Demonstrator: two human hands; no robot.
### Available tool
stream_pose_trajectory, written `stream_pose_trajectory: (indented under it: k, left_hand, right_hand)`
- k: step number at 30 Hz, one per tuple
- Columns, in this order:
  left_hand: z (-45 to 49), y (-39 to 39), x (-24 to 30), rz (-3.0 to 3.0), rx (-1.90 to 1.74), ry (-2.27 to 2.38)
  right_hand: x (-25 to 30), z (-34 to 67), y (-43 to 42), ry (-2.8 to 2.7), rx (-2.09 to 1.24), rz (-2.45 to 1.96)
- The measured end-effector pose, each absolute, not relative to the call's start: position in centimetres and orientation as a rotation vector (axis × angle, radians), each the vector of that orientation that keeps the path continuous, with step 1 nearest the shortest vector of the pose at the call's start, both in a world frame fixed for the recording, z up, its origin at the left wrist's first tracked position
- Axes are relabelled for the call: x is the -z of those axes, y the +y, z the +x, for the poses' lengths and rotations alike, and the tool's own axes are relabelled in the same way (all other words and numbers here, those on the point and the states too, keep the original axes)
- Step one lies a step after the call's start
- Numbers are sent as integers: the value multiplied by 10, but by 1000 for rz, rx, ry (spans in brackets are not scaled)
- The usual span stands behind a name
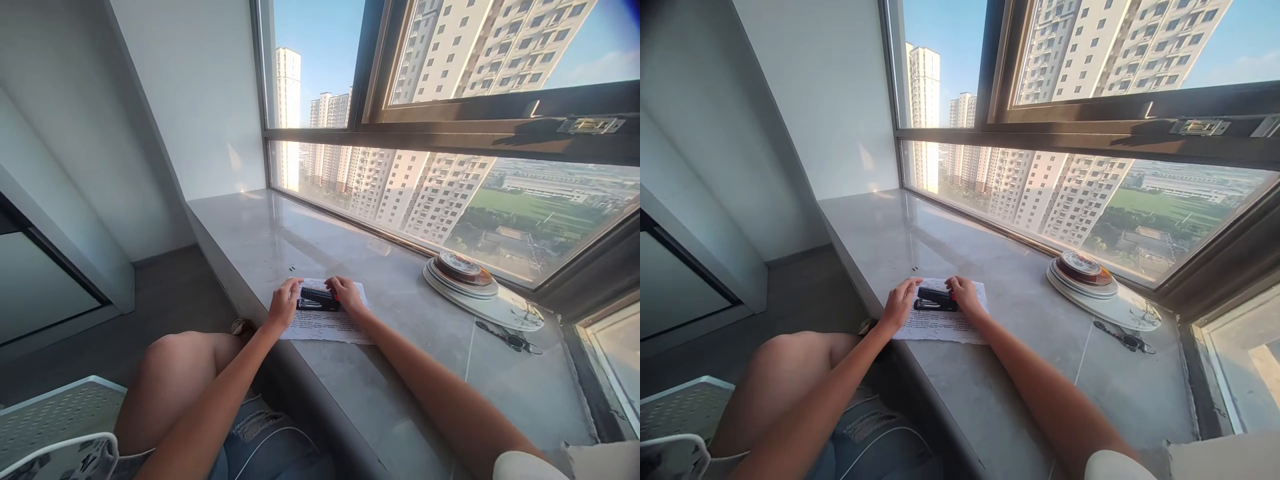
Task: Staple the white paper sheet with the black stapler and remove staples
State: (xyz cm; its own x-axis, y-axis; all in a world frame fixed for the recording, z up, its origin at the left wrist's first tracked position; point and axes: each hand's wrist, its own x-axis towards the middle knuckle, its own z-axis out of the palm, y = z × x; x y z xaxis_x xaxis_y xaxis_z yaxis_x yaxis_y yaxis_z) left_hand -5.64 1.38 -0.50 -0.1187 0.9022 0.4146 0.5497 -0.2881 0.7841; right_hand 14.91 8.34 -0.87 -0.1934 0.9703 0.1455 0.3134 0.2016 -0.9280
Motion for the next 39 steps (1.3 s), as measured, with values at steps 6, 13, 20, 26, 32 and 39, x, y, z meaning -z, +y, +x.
stream_pose_trajectory:
  k: [6,13,20,26,32,39]
  left_hand:
    - [-46,6,18,1408,-1497,1464]
    - [-55,12,20,1116,-1641,1286]
    - [-55,12,20,1067,-1661,1219]
    - [-64,12,7,854,-1632,1283]
    - [-63,5,-12,446,-1467,1058]
    - [-62,5,-17,269,-1520,911]
  right_hand:
    - [11,152,84,-1791,-833,-1226]
    - [12,153,82,-1759,-830,-1234]
    - [-10,164,58,-2094,-908,-834]
    - [0,159,50,-2235,-447,-727]
    - [-2,162,44,-2334,124,-431]
    - [-6,162,36,-2374,173,-453]
